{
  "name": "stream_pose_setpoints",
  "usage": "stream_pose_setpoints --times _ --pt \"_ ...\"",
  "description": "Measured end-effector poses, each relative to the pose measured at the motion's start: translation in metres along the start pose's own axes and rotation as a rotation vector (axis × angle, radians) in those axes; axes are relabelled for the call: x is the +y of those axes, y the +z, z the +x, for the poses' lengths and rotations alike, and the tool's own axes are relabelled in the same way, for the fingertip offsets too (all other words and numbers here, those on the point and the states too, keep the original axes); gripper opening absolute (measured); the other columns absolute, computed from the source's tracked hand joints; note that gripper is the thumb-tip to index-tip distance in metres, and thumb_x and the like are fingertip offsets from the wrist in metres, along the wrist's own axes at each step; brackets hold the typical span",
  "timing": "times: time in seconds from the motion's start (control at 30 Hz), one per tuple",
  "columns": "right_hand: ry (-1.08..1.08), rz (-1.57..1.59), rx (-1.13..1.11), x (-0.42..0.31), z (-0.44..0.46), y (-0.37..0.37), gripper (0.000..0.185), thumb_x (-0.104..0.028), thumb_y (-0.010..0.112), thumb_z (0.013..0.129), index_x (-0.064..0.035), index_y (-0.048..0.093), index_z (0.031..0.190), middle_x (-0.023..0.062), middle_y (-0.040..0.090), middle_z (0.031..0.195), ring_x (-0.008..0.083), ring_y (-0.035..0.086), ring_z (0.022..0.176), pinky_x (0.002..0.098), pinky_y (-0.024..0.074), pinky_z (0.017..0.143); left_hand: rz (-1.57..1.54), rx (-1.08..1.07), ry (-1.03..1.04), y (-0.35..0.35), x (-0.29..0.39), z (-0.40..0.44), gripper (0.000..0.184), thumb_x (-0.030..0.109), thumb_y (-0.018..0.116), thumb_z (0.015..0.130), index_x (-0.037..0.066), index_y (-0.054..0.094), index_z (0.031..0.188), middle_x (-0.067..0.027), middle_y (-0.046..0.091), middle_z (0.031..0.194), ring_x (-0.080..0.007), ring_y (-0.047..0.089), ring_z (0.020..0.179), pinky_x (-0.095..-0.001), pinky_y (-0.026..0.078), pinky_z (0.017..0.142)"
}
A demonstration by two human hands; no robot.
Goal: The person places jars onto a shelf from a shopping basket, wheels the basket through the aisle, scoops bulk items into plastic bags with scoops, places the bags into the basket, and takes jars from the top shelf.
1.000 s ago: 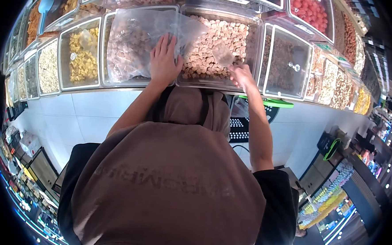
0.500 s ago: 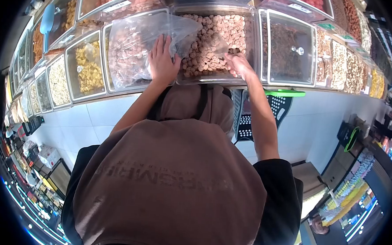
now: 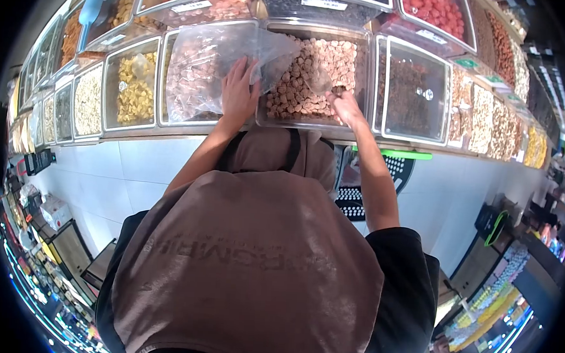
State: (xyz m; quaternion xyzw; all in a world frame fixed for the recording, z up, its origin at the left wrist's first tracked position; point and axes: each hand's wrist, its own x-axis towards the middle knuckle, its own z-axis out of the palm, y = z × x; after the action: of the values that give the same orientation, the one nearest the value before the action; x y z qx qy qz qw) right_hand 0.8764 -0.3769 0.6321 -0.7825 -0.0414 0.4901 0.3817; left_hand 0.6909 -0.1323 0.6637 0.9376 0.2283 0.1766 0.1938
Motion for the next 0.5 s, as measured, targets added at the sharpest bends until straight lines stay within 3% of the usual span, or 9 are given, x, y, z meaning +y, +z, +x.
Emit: stream_pose_setpoints --times 0.03,0.1,0.17,0.2,0.27,0.3,0.37,0.5 --pt "0.004 0.078 -0.017 -0.001 0.0 0.001 0.038 -0.033 0.057 0.101 -0.0002 0.058 0.082 0.0028 0.049 0.056 0.0126 0.042 0.039 0.0306 0.0295 0.036 -0.054 0.012 0.006 -0.002 -0.002 -0.001 0.05 0.021 0.056 0.093 0.006 0.051 0.141 -0.0192 0.047 0.146 -0.0326 0.04 0.139 -0.0474 0.032 0.11" --pt "-0.008 0.129 -0.032 -0.013 -0.012 0.005 0.036 -0.032 0.056 0.102 0.0 0.058 0.085 0.0028 0.05 0.057 0.0126 0.042 0.039 0.0308 0.0291 0.035 -0.107 0.035 0.018 0.002 -0.007 0.0 0.046 0.02 0.055 0.094 0.004 0.053 0.138 -0.0206 0.051 0.142 -0.0343 0.045 0.135 -0.0466 0.035 0.109" --pt "-0.012 0.205 -0.028 -0.026 -0.029 0.01 0.034 -0.03 0.054 0.103 0.0019 0.058 0.091 0.0032 0.05 0.057 0.0126 0.042 0.039 0.03 0.0289 0.034 -0.366 0.107 -0.185 0.002 -0.004 0.007 0.04 0.024 0.054 0.096 -0.001 0.059 0.128 -0.0236 0.062 0.125 -0.0367 0.056 0.121 -0.0448 0.041 0.101" --pt "-0.023 0.282 -0.027 -0.027 -0.032 0.015 0.034 -0.03 0.054 0.104 0.0017 0.058 0.091 0.0037 0.051 0.057 0.0124 0.042 0.038 0.0297 0.0292 0.034 -0.37 0.112 -0.175 -0.003 0.003 0.011 0.04 0.024 0.054 0.096 -0.001 0.059 0.128 -0.0236 0.062 0.125 -0.0367 0.056 0.121 -0.0448 0.041 0.101" --pt "-0.071 0.319 -0.028 -0.026 -0.034 0.023 0.034 -0.03 0.054 0.104 0.0005 0.058 0.088 0.0039 0.052 0.058 0.0126 0.043 0.038 0.0291 0.0307 0.034 -0.587 0.115 -0.497 -0.013 0.019 0.013 0.037 0.026 0.052 0.099 -0.006 0.063 0.115 -0.026 0.068 0.102 -0.0421 0.063 0.099 -0.0451 0.048 0.085" --pt "-0.121 0.281 -0.02 -0.024 -0.034 0.027 0.036 -0.03 0.054 0.103 -0.0014 0.057 0.083 0.0036 0.053 0.058 0.0122 0.044 0.038 0.0284 0.0321 0.034 -0.591 0.106 -0.489 -0.009 0.02 0.015 0.037 0.026 0.052 0.099 -0.006 0.063 0.115 -0.026 0.068 0.102 -0.0421 0.063 0.099 -0.0451 0.048 0.085" --pt "-0.17 0.32 0.014 -0.017 -0.036 0.033 0.037 -0.032 0.055 0.103 -0.0033 0.055 0.079 0.003 0.052 0.057 0.0114 0.043 0.037 0.0285 0.0324 0.033 -0.625 0.233 -0.468 -0.002 0.021 0.018 0.036 0.027 0.053 0.099 -0.007 0.064 0.105 -0.0253 0.067 0.086 -0.043 0.064 0.08 -0.0468 0.047 0.072" --pt "-0.189 0.419 0.107 -0.021 -0.059 0.036 0.036 -0.032 0.053 0.103 -0.0035 0.055 0.081 0.003 0.051 0.056 0.0112 0.042 0.035 0.0282 0.0317 0.032 -0.542 0.205 -0.467 -0.004 0.023 0.021 0.036 0.027 0.054 0.098 -0.007 0.065 0.102 -0.0248 0.066 0.084 -0.042 0.063 0.078 -0.0476 0.045 0.07"
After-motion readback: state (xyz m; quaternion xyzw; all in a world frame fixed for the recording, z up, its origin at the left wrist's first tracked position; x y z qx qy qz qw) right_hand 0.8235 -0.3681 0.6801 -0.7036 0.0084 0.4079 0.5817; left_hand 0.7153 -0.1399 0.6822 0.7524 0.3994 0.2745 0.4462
